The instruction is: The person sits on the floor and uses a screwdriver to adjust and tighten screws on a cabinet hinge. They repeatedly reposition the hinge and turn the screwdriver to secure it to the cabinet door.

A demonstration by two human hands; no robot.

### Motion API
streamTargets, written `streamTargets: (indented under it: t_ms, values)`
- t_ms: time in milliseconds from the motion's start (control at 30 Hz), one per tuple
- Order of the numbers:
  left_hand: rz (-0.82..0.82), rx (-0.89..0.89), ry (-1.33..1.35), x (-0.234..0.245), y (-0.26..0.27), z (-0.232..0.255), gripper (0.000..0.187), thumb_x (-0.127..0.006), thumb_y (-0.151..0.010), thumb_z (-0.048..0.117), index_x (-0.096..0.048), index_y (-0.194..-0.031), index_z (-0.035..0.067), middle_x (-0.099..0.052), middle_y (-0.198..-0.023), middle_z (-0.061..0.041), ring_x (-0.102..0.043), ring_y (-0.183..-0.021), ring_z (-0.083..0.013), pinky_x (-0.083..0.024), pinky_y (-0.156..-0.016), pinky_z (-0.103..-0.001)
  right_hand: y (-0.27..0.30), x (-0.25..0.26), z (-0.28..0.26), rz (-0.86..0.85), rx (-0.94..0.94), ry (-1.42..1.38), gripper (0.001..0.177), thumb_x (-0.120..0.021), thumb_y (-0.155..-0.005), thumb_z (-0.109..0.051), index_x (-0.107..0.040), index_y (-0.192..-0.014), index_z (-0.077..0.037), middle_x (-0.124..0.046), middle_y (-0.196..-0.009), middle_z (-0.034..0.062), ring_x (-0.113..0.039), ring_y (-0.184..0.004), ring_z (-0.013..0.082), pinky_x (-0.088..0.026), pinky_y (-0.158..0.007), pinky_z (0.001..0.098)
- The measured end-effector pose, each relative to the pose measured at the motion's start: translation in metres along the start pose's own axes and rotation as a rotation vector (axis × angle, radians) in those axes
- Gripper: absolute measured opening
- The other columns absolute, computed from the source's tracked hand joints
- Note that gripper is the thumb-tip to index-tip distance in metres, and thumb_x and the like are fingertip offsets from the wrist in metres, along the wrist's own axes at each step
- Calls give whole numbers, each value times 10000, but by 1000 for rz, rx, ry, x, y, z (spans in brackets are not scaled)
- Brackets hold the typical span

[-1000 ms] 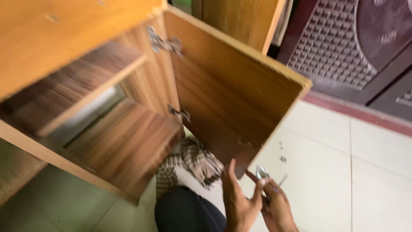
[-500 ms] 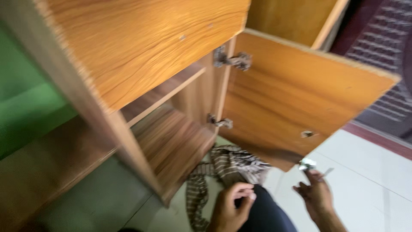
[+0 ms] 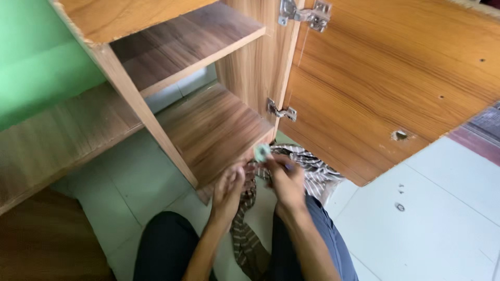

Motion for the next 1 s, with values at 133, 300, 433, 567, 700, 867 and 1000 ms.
streamTargets:
  t_ms: [133,300,433,567,700,867,1000]
  values:
    - [52,-122,199,6,-61,16,423,-488,-1065,349,-621,-1301,23,-699,-1178,-105,-726,-1039,-190,-607,-936,-332,-45,-73,1,-121,-55,-121,188,-664,-910,-105,-715,-1032,28,-784,-815,116,-683,-566,219,-565,-477,326]
    - [102,-184,63,39,-126,11,342,-578,-1036,287,-644,-1240,20,-702,-1161,-104,-706,-1008,-179,-603,-884,-345,-95,-98,33,-217,-4,9,182,-695,-936,-125,-770,-1062,-18,-766,-846,78,-660,-607,112,-489,-466,258]
    - [179,-131,-237,65,-149,-5,246,-656,-1006,215,-684,-1169,32,-717,-1155,-105,-683,-994,-129,-579,-873,-284,-114,-101,69,-213,11,154,187,-682,-911,-123,-763,-1062,-48,-778,-829,81,-612,-541,156,-472,-431,291]
    - [169,-202,-6,55,-150,-4,221,-651,-996,154,-632,-1171,22,-715,-1072,-123,-665,-853,-126,-575,-775,-270,-119,-104,64,-265,38,31,188,-691,-942,-116,-767,-1078,-13,-755,-850,60,-659,-672,87,-491,-530,228]
    - [223,-232,37,67,-149,3,230,-652,-1002,156,-650,-1153,-16,-746,-1027,-110,-696,-853,-124,-595,-787,-264,-111,-111,50,-256,86,91,211,-711,-924,-128,-739,-1110,-32,-771,-875,43,-657,-670,73,-490,-526,218]
    - [248,-207,58,71,-147,3,243,-654,-995,173,-656,-1154,-12,-758,-1047,-111,-730,-884,-129,-622,-810,-270,-98,-115,40,-225,146,151,213,-706,-958,-159,-747,-1116,-23,-771,-877,30,-608,-627,60,-456,-502,215]
    - [268,-279,-52,70,-143,9,220,-681,-992,162,-684,-1139,-2,-771,-1039,-111,-723,-904,-121,-601,-830,-269,-90,-116,32,-237,249,193,249,-741,-932,-126,-733,-1161,-26,-772,-926,9,-630,-697,15,-493,-557,180]
Point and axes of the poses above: each hand's wrist, its own y-axis away from the middle knuckle, its own x-axis out of the back of the hand, z = x × y, the point moved 8 cm from there along -y, towards the middle knuckle
